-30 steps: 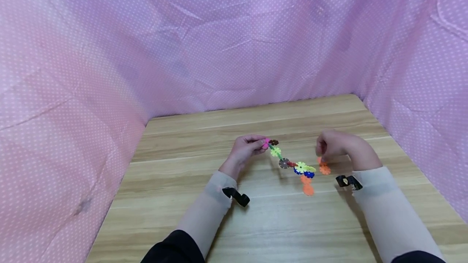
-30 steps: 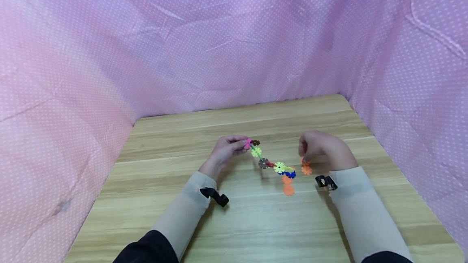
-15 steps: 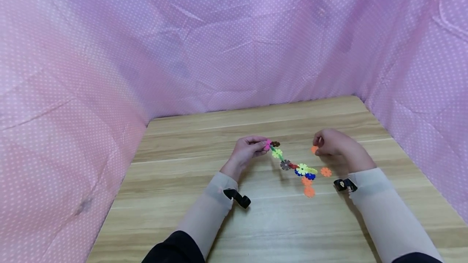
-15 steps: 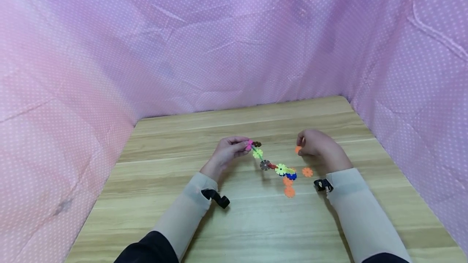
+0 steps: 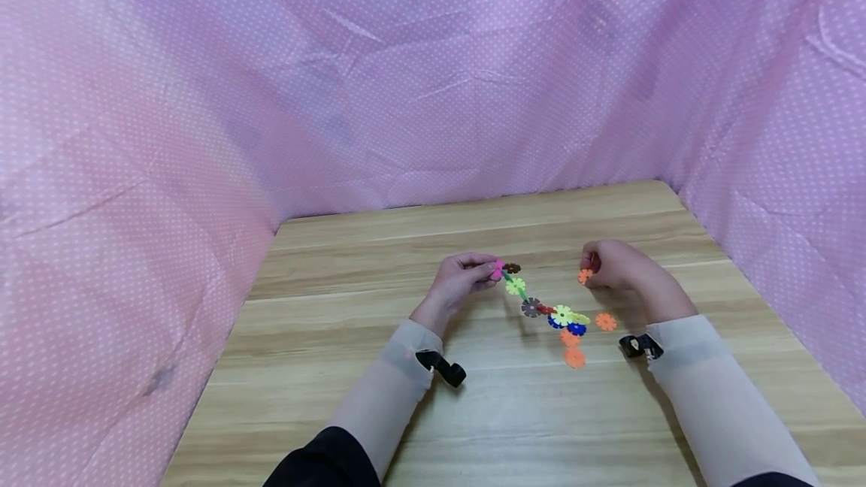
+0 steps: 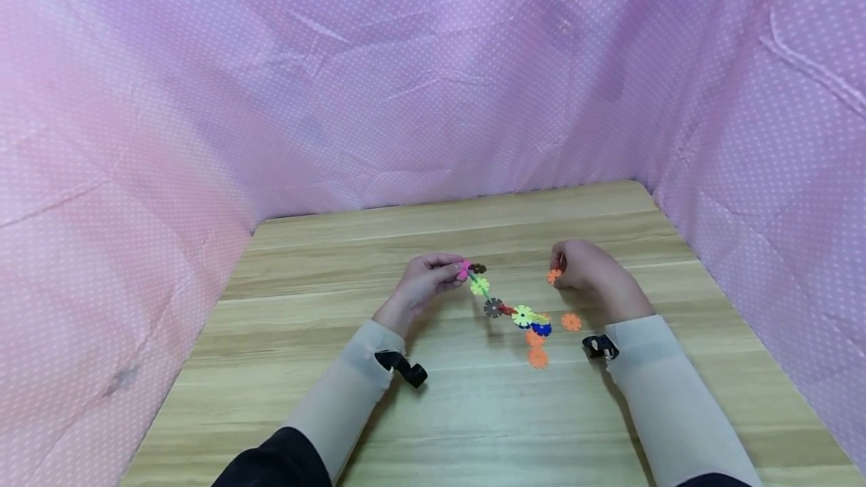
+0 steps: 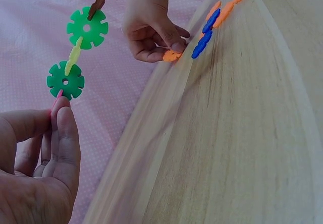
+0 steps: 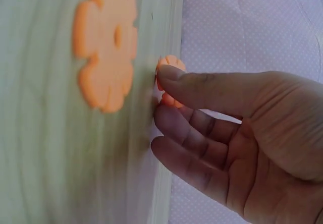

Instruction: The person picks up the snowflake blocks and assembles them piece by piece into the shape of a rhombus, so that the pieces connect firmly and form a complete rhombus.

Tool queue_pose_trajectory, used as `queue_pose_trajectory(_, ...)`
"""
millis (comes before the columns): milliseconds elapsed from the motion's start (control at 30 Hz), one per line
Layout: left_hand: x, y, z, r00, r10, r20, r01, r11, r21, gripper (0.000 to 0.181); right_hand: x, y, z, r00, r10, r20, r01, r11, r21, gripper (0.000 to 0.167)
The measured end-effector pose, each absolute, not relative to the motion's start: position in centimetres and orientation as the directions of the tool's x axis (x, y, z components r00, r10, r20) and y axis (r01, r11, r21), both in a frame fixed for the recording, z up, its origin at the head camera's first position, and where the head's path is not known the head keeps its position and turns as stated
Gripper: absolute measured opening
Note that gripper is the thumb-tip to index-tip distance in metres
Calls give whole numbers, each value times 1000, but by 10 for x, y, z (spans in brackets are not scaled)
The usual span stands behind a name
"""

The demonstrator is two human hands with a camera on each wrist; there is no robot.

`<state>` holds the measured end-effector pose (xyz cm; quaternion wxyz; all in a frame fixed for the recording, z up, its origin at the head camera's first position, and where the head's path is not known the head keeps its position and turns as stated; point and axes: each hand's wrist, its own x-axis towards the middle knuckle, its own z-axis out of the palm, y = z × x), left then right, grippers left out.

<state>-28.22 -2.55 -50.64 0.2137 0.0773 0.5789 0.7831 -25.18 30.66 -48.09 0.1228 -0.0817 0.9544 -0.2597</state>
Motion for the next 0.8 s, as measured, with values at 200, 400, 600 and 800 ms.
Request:
queue_pose_trajectory(200, -283, -25, -507, -901, 415, -125, -243, -243, 939, 24, -257, 307, -483, -968, -232, -95, -143, 820, -554, 12)
queue_pose_trajectory(400, -284, -26, -506, -904, 409, -122, -240, -251, 938, 20, -257, 296, -474, -983, -173, -66, -92, 767, -634, 7)
queue_pose_trajectory(600, -284, -26, -506, -905, 408, -120, -238, -251, 938, 20, -255, 287, -466, -989, -149, -13, -100, 728, -678, 4)
queue_pose_trajectory(800, -284, -26, -508, -906, 408, -114, -234, -256, 938, 22, -251, 277, -462, -991, -132, 4, -92, 663, -743, 12)
